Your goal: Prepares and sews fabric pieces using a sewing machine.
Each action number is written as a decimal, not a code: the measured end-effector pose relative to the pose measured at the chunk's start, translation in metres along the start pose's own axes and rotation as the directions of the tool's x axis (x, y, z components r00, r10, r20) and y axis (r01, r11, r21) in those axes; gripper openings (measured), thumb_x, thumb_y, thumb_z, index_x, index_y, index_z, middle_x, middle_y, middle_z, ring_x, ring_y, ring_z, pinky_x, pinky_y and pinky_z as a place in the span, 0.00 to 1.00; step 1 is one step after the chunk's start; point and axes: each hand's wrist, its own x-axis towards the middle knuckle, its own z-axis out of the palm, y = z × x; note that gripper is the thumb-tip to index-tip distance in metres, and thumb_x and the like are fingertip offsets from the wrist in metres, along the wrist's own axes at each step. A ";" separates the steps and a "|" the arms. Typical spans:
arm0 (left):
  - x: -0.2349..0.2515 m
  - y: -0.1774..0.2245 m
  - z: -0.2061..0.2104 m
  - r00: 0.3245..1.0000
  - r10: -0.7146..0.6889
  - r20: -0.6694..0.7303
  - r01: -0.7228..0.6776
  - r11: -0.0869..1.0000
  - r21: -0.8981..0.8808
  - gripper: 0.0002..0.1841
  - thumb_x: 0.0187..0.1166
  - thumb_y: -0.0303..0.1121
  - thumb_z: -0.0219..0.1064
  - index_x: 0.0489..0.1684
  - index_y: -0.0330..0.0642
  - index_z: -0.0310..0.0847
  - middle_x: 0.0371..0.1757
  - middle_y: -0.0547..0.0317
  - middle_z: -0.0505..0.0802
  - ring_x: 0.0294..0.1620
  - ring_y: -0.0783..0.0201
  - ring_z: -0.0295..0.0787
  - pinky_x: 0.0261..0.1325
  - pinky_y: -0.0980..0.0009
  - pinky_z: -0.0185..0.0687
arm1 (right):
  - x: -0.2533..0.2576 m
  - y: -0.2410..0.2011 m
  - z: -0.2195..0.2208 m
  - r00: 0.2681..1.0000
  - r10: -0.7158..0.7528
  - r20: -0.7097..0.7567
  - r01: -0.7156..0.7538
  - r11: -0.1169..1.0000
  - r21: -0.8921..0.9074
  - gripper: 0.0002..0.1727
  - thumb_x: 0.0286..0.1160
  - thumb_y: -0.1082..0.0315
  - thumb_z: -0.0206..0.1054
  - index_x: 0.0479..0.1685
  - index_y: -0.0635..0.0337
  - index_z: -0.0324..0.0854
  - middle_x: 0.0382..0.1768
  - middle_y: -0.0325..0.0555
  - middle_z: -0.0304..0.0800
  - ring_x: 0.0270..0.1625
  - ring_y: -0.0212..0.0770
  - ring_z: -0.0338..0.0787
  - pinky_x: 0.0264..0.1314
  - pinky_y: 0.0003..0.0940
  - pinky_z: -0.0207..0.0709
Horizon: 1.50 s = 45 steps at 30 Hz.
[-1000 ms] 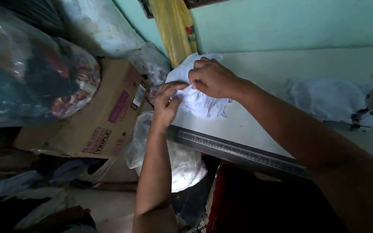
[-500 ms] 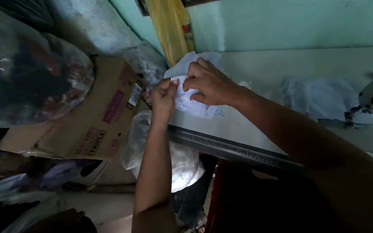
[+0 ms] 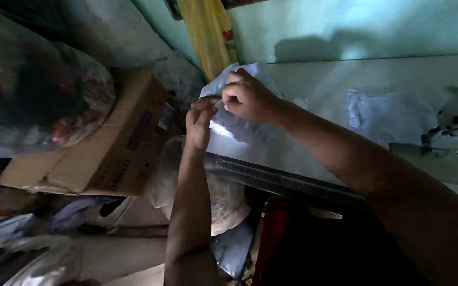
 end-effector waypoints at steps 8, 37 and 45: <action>0.009 0.014 0.007 0.996 -0.065 -0.067 0.080 0.961 0.265 0.14 0.85 0.36 0.63 0.58 0.38 0.87 0.55 0.47 0.92 0.61 0.58 0.88 0.68 0.53 0.80 | 0.006 0.003 -0.010 0.990 0.014 -0.140 -0.013 1.000 0.011 0.10 0.68 0.69 0.73 0.46 0.61 0.88 0.50 0.56 0.86 0.62 0.57 0.82 0.68 0.55 0.75; -0.034 0.043 0.013 0.935 0.232 -0.269 -0.282 0.944 -0.168 0.12 0.86 0.36 0.60 0.63 0.48 0.79 0.57 0.69 0.87 0.48 0.74 0.84 0.51 0.74 0.83 | 0.032 0.012 -0.015 1.000 -0.013 0.018 0.017 0.969 -0.248 0.15 0.78 0.73 0.61 0.57 0.56 0.89 0.49 0.52 0.95 0.55 0.55 0.92 0.67 0.63 0.71; 0.011 0.066 0.093 0.976 -0.211 -0.062 0.093 0.650 -0.754 0.25 0.93 0.32 0.42 0.88 0.36 0.49 0.74 0.48 0.80 0.62 0.59 0.89 0.70 0.61 0.84 | 0.067 0.010 -0.047 0.977 0.204 -0.063 -0.209 0.974 -0.087 0.16 0.80 0.74 0.56 0.56 0.63 0.87 0.50 0.57 0.93 0.58 0.53 0.90 0.64 0.54 0.78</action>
